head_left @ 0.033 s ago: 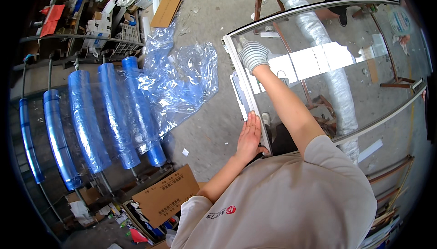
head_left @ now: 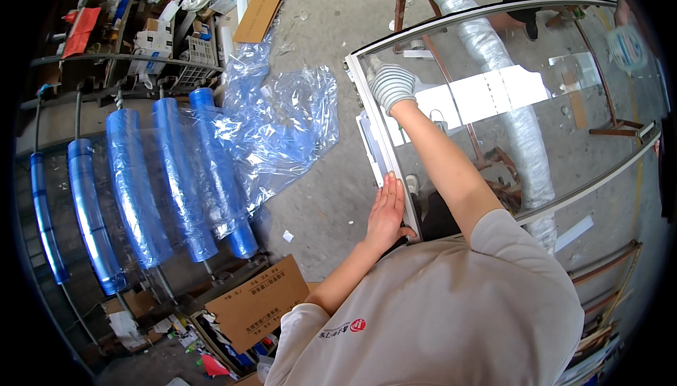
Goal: The person assembles a large glass and metal frame by applying adhesive strips, cleaning the glass with a spray and cloth, and fitting metal components together at a workstation.
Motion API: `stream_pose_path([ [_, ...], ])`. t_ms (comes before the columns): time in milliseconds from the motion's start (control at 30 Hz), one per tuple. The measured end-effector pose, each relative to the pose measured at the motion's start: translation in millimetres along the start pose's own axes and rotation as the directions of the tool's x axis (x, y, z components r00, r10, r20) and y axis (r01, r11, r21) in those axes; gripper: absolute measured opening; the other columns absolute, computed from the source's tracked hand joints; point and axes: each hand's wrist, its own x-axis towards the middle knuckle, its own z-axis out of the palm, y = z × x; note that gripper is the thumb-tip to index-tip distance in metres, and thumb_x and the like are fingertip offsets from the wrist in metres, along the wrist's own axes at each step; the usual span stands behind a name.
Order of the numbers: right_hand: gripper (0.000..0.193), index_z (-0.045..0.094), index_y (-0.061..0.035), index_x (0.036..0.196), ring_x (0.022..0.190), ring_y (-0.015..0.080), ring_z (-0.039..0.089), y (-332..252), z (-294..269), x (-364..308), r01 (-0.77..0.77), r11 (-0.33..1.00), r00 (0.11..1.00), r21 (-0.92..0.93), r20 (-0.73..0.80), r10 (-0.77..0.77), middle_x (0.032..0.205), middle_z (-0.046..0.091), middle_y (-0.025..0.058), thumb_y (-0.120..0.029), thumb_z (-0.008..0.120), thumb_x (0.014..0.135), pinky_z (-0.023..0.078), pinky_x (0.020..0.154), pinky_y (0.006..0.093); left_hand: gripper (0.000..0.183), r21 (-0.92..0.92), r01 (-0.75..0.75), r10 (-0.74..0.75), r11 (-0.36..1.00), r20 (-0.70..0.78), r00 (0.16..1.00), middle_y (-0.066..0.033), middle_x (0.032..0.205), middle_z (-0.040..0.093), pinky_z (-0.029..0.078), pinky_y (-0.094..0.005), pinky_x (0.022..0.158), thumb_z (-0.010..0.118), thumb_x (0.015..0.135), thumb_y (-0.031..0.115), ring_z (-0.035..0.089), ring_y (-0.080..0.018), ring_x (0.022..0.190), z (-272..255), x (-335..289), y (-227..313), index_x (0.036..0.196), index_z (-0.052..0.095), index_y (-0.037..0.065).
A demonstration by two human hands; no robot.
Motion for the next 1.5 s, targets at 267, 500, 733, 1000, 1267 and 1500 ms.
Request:
stream_pose_path([
  [267,0.034,0.061,-0.0014,0.101,0.074,0.0373,0.064,4,12,11,0.078,0.990,0.996,-0.115,0.059,-0.072,0.079,0.065,0.0197,-0.025,0.038,0.091,0.050,0.066,0.0470,0.132,0.017,0.002,-0.002,1.000,0.000,1.000,-0.0305,0.147,0.013,0.023,-0.0443,0.111,0.088,0.038,0.031,0.016,-0.0402,0.138,1,1,1,0.140,0.014,-0.008],
  [500,0.036,0.063,-0.0069,0.110,0.095,0.0351,0.062,16,-11,19,0.127,0.992,0.981,-0.002,0.147,-0.126,0.102,0.065,0.0177,-0.026,0.042,0.088,0.049,0.083,0.0445,0.133,0.034,-0.003,0.003,0.999,-0.002,1.000,-0.0307,0.147,0.012,0.023,-0.0444,0.110,0.088,0.038,0.033,0.016,-0.0405,0.138,2,0,0,0.141,0.013,-0.008],
  [733,0.038,0.061,-0.0114,0.117,0.105,0.0336,0.058,26,5,32,-0.066,0.904,0.990,0.423,0.143,0.005,0.114,0.061,0.0163,-0.028,0.051,0.084,0.046,0.091,0.0369,0.133,0.025,-0.022,0.023,0.999,-0.009,1.000,-0.0307,0.147,0.011,0.023,-0.0448,0.110,0.087,0.039,0.034,0.015,-0.0408,0.138,2,-1,-2,0.141,0.012,-0.008],
  [1000,0.039,0.059,-0.0137,0.119,0.105,0.0336,0.058,26,3,34,0.029,0.957,0.984,0.288,0.161,-0.078,0.115,0.061,0.0140,-0.031,0.051,0.085,0.046,0.092,0.0381,0.133,0.018,-0.027,0.027,0.999,-0.007,1.000,-0.0307,0.147,0.011,0.022,-0.0449,0.111,0.087,0.039,0.034,0.015,-0.0410,0.138,3,0,-2,0.140,0.012,-0.009],
  [1267,0.033,0.063,-0.0121,0.111,0.100,0.0321,0.061,19,-17,35,0.186,0.980,0.959,0.074,0.203,-0.198,0.108,0.064,0.0141,-0.029,0.052,0.085,0.048,0.087,0.0398,0.133,0.043,-0.021,0.021,0.999,-0.004,1.000,-0.0312,0.146,0.013,0.024,-0.0450,0.110,0.087,0.038,0.034,0.017,-0.0414,0.137,2,1,-1,0.140,0.014,-0.009],
  [1500,0.032,0.066,-0.0129,0.107,0.095,0.0323,0.063,30,-21,52,0.229,0.964,0.911,0.136,0.319,-0.262,0.104,0.065,0.0156,-0.030,0.055,0.082,0.049,0.084,0.0411,0.134,0.036,-0.016,0.017,0.999,-0.018,1.000,-0.0313,0.146,0.014,0.025,-0.0450,0.110,0.088,0.036,0.034,0.018,-0.0415,0.137,0,1,-1,0.140,0.015,-0.009],
])
